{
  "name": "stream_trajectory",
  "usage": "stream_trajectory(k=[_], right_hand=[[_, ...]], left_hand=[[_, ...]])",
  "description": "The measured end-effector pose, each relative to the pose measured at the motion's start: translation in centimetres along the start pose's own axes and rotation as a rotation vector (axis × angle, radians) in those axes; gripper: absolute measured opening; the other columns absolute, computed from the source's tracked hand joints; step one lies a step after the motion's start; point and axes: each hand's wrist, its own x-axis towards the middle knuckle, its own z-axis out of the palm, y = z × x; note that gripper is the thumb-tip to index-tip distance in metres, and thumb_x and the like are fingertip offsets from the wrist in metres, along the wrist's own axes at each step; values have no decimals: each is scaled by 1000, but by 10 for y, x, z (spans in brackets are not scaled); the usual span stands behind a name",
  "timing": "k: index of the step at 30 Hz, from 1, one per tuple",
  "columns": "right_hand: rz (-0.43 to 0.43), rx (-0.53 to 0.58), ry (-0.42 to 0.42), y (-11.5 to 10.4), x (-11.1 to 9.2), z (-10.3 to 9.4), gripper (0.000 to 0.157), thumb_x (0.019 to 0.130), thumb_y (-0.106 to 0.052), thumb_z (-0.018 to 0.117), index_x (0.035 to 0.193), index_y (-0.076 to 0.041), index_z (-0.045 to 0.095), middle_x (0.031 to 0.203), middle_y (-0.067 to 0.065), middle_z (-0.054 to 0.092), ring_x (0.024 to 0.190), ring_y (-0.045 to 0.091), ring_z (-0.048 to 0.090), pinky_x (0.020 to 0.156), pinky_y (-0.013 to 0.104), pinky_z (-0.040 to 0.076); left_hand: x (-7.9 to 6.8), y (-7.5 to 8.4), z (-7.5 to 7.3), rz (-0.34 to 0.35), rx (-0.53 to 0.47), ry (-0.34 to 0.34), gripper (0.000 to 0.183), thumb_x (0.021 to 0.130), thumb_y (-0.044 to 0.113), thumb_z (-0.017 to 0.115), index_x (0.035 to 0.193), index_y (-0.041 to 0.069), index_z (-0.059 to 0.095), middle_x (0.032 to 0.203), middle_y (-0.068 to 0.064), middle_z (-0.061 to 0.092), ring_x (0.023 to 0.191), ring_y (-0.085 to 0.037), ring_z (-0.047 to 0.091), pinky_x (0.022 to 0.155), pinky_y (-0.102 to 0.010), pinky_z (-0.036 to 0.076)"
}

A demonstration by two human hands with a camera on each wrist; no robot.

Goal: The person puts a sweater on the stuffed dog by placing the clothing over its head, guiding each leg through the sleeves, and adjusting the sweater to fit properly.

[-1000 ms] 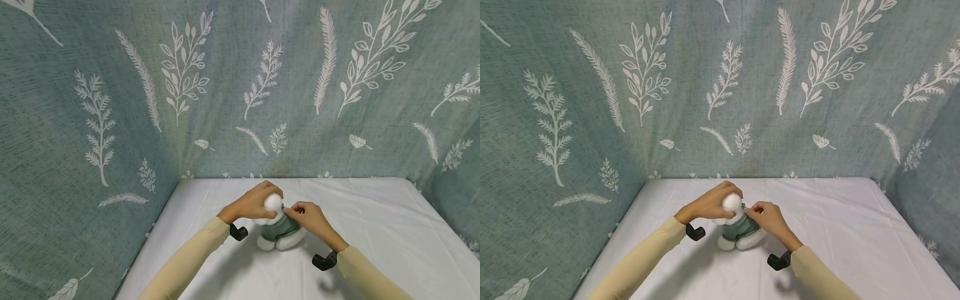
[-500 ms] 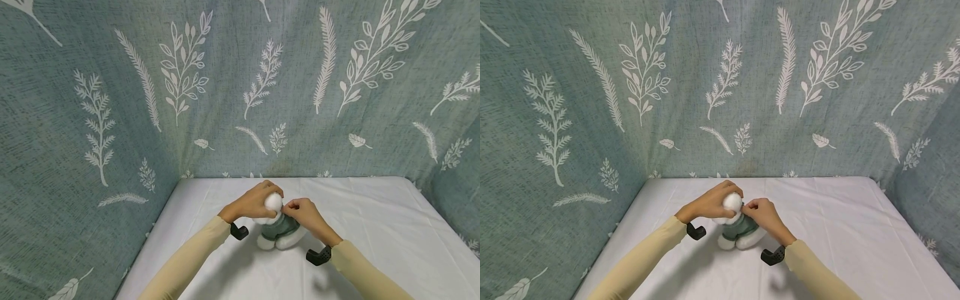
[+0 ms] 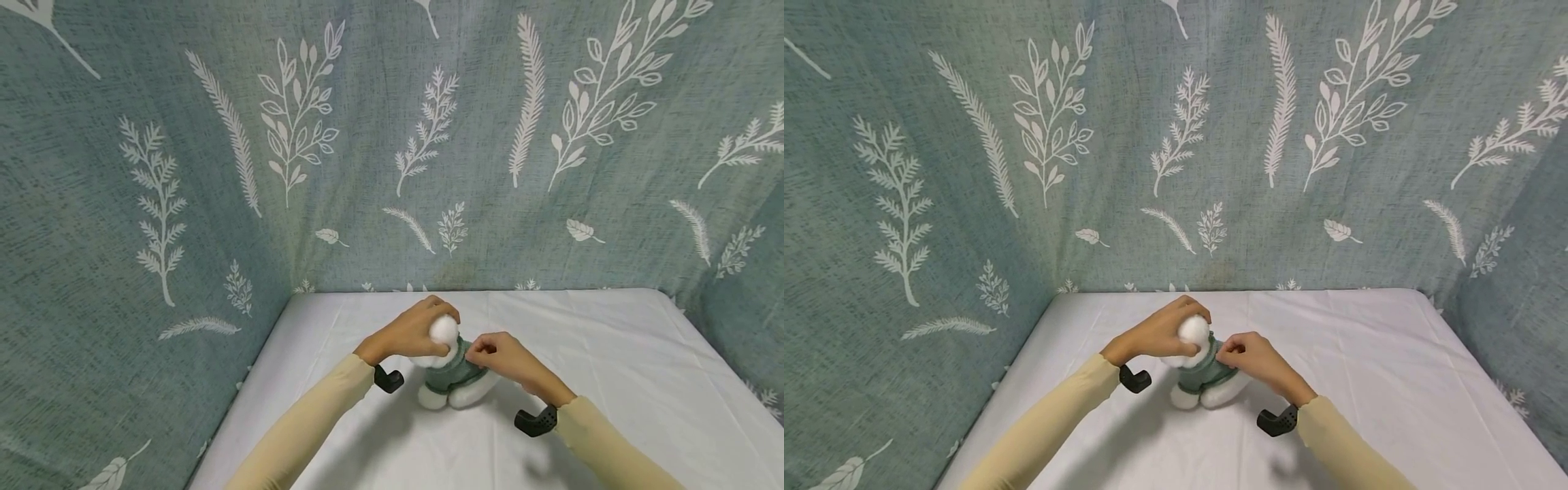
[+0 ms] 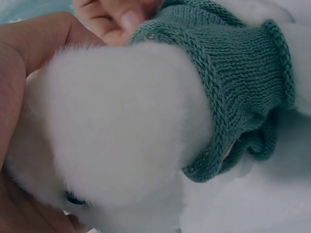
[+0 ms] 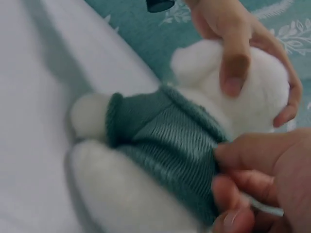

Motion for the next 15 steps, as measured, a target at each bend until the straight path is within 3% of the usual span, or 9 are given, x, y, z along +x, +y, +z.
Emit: stream_trajectory(k=[4,8,15], right_hand=[[68,-48,69,9,-11,-3,29,95,-35,75,89,-9,64,82,6,63,79,27,61,73,41,50],[126,-80,107,17,-20,-4,35,92,-41,78,84,-9,68,79,9,66,73,25,60,66,37,49],[155,-38,70,23,-23,-3,25,95,-31,75,84,-9,74,84,10,71,49,10,30,48,27,34]], left_hand=[[2,-2,2,6,-4,2,48,84,25,76,129,27,62,133,0,50,107,-16,56,77,-32,54],[2,-3,2,10,4,2,48,84,25,76,130,26,62,134,-1,50,107,-17,56,77,-32,54],[2,-4,2,3,1,0,48,85,26,76,130,28,62,134,-2,49,105,-18,57,75,-33,54]])
